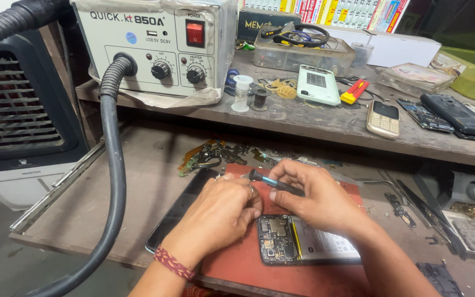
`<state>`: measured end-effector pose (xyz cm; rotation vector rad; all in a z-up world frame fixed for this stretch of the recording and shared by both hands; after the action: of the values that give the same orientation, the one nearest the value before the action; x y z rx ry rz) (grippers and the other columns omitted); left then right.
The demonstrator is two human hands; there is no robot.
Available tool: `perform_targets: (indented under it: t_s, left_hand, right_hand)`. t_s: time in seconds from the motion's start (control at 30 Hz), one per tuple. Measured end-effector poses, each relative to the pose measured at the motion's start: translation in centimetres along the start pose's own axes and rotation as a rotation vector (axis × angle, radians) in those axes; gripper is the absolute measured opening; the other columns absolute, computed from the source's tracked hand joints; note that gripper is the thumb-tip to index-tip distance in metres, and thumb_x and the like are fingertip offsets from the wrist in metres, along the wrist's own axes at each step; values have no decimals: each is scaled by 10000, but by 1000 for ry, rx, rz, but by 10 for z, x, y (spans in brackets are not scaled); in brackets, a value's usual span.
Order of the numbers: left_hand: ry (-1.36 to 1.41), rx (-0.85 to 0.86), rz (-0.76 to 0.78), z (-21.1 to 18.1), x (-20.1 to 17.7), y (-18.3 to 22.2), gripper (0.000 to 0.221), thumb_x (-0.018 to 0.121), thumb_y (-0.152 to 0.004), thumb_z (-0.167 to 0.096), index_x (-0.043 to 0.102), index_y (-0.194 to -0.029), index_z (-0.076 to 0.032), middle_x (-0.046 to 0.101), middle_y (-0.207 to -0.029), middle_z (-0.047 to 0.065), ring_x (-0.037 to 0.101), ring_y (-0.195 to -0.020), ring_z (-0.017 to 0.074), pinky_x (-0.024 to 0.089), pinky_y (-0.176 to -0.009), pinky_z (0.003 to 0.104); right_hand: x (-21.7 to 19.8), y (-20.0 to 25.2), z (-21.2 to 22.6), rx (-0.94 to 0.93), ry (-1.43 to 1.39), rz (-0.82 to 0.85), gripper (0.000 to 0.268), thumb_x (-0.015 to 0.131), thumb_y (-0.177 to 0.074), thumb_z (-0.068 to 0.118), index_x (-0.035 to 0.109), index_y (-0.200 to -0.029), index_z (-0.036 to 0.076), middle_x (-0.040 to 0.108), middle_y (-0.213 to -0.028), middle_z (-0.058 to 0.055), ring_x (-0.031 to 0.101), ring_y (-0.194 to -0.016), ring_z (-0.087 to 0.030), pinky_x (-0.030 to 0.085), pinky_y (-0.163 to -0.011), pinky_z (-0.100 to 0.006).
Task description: The person uses a screwdriver to remove screws from the back of a disassembled smartphone. They carefully unscrew multiple fasteners from the device's chassis and place them on the workbench. The person handles the phone and the screwdriver with precision throughout the process.
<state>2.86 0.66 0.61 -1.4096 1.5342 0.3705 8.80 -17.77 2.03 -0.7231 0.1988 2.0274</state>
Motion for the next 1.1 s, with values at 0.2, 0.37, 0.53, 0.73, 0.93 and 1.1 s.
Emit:
perform_targets:
  t_s: [0.2, 0.37, 0.53, 0.73, 0.93, 1.1]
  left_hand:
    - [-30, 75, -18, -2, -2, -3, 58, 689, -771, -70, 732, -738, -91, 718, -809, 82, 640, -879, 308, 463, -791, 455]
    - [-136, 132, -24, -6, -4, -4, 87, 676, -754, -55, 742, -731, -107, 712, -786, 105, 632, -896, 328, 461, -798, 465]
    - [-261, 199, -55, -11, -3, -5, 65, 696, -720, -58, 747, -687, -81, 693, -771, 180, 630, -929, 364, 460, -843, 482]
    - [-336, 220, -69, -16, -3, -5, 58, 708, -713, -68, 728, -677, -26, 694, -781, 214, 634, -930, 376, 460, -868, 490]
    - [-362, 229, -61, -17, -4, -7, 60, 715, -701, -68, 723, -664, -22, 697, -786, 212, 639, -931, 377, 469, -876, 481]
    - [-305, 257, -99, -15, -5, -3, 51, 706, -701, -53, 739, -662, -51, 706, -806, 182, 647, -912, 369, 472, -871, 480]
  right_hand:
    - [0, 0, -1, -44, -21, 17, 162, 722, -859, 38, 676, -1014, 49, 714, -805, 7, 623, -762, -43, 529, -685, -242]
    - [1, -1, -7, -38, -99, 35, 180, 709, -869, 33, 663, -1043, 41, 718, -831, -9, 662, -802, -61, 554, -727, -253]
    - [1, -2, -10, -80, -100, 27, 198, 715, -861, 17, 657, -1050, 25, 718, -887, -26, 673, -857, -72, 571, -770, -264]
    - [0, 1, -9, -65, -80, 22, 201, 717, -856, 10, 666, -1050, 31, 733, -913, -42, 689, -887, -88, 583, -786, -274]
    - [0, 2, -6, -55, -95, 16, 196, 709, -846, 14, 662, -1035, 30, 740, -911, -30, 694, -889, -82, 591, -787, -269]
    - [-3, 5, -5, -108, -44, -19, 194, 699, -833, 2, 665, -1022, 26, 740, -908, -11, 667, -883, -50, 562, -773, -245]
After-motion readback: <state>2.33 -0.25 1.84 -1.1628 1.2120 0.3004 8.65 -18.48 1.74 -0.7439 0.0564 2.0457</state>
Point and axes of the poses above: each hand's wrist, its own y-axis away from the middle knuckle, its own x-axis out of the palm, z = x × y, the point moved 2 cm from there along -y, towards the middle knuckle
